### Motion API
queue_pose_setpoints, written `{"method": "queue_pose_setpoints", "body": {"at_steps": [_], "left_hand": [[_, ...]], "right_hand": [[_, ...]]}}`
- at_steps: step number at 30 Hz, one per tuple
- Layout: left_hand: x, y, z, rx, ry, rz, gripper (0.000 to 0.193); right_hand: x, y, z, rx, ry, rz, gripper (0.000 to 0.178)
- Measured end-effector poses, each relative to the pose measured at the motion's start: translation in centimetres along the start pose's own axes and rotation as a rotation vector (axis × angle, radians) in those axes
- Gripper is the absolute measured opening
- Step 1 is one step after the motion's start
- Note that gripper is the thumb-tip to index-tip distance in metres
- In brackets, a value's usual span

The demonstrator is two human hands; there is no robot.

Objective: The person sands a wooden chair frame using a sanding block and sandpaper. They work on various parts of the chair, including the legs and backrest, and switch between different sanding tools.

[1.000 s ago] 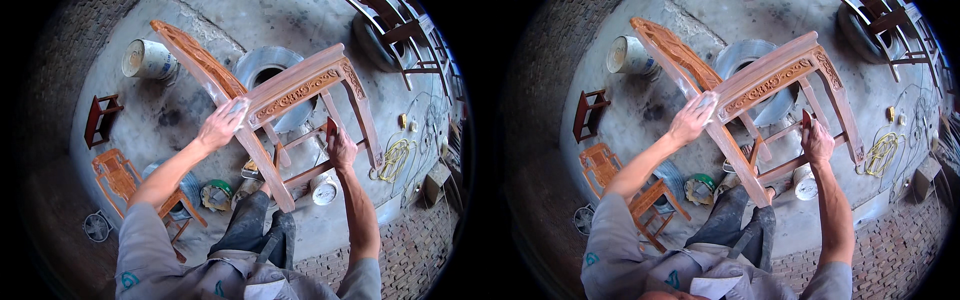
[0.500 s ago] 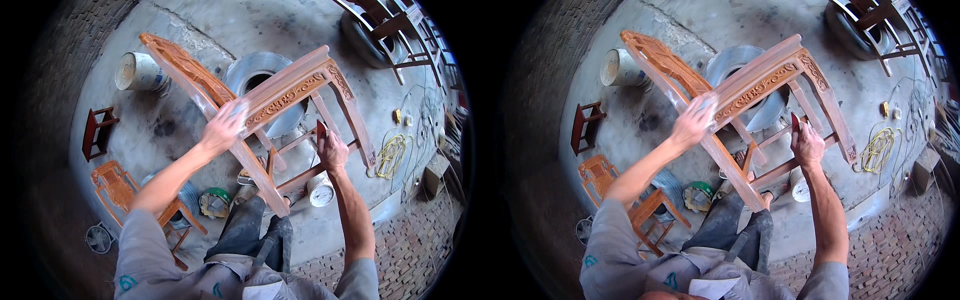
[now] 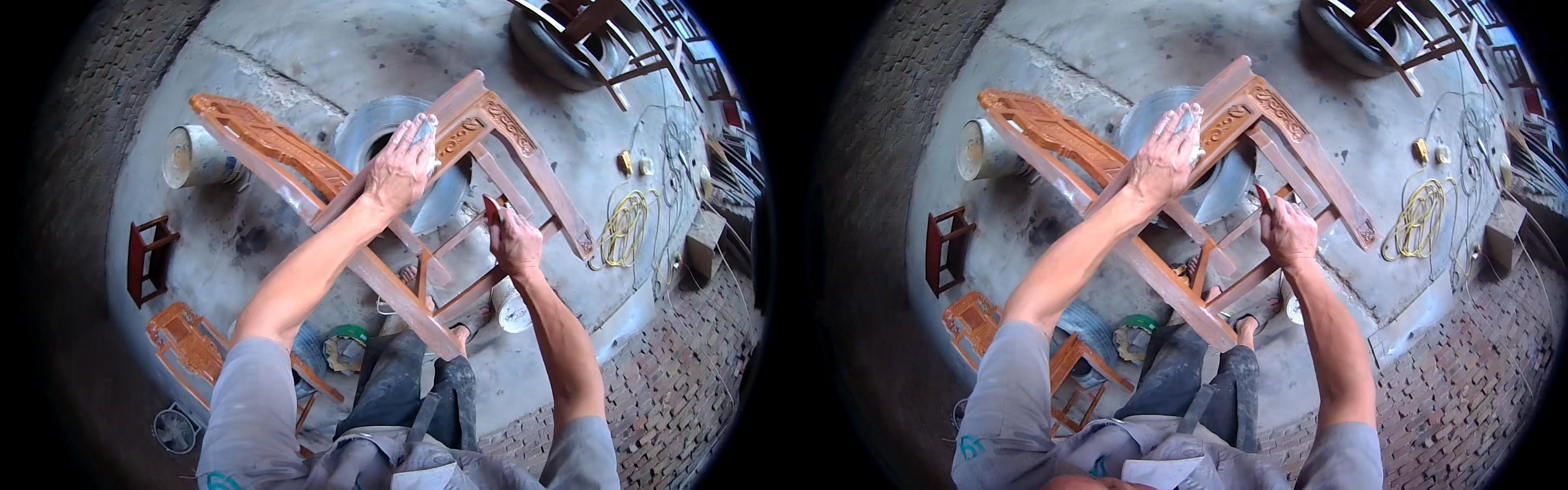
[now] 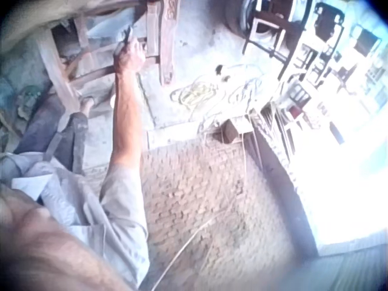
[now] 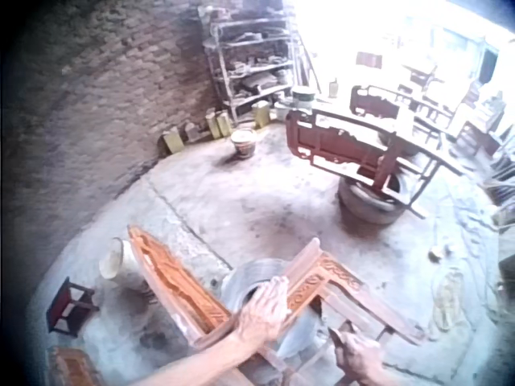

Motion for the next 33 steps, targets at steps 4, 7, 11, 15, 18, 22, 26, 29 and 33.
{"method": "queue_pose_setpoints", "body": {"at_steps": [4,7,11,15,18,22,26,29,33], "left_hand": [[0.1,0.8,-2.7,0.004,0.004,-0.132,0.060],[-0.8,0.7,-1.0,-0.031,0.024,-0.100,0.060],[-3.4,-1.0,9.9,-0.033,0.107,-0.031,0.056],[-4.0,0.7,7.1,-0.078,0.120,-0.059,0.056],[-3.7,0.8,8.3,-0.086,0.168,-0.077,0.052],[-4.6,-1.1,15.6,0.006,0.200,-0.161,0.047],[-4.4,-0.7,15.7,0.020,0.158,-0.258,0.045],[-4.9,-2.0,17.8,0.234,-0.200,-0.569,0.049],[-3.6,-0.3,13.1,0.257,0.129,-0.483,0.053]], "right_hand": [[0.6,1.4,-0.5,-0.043,0.013,-0.024,0.019],[0.9,0.7,-0.5,-0.029,0.014,0.006,0.018],[0.5,-0.8,0.2,0.004,0.014,0.039,0.018],[1.0,1.2,-0.5,-0.043,-0.001,0.016,0.018],[1.2,0.9,-0.6,-0.050,-0.013,0.033,0.020],[0.8,-0.2,0.0,-0.050,-0.039,0.043,0.021],[1.1,0.7,-0.2,-0.053,-0.018,0.044,0.020],[1.1,0.8,-0.4,-0.058,-0.020,0.047,0.020],[0.8,1.1,-0.6,-0.056,-0.022,0.038,0.021]]}}
Point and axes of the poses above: each hand's wrist, its own z-axis towards the middle knuckle, its own x-axis out of the back of the hand, y = z × x, the point moved 6 cm from there along z, towards the middle knuckle, and after that the axes turned 7 degrees about -x, right-handed, at the moved point
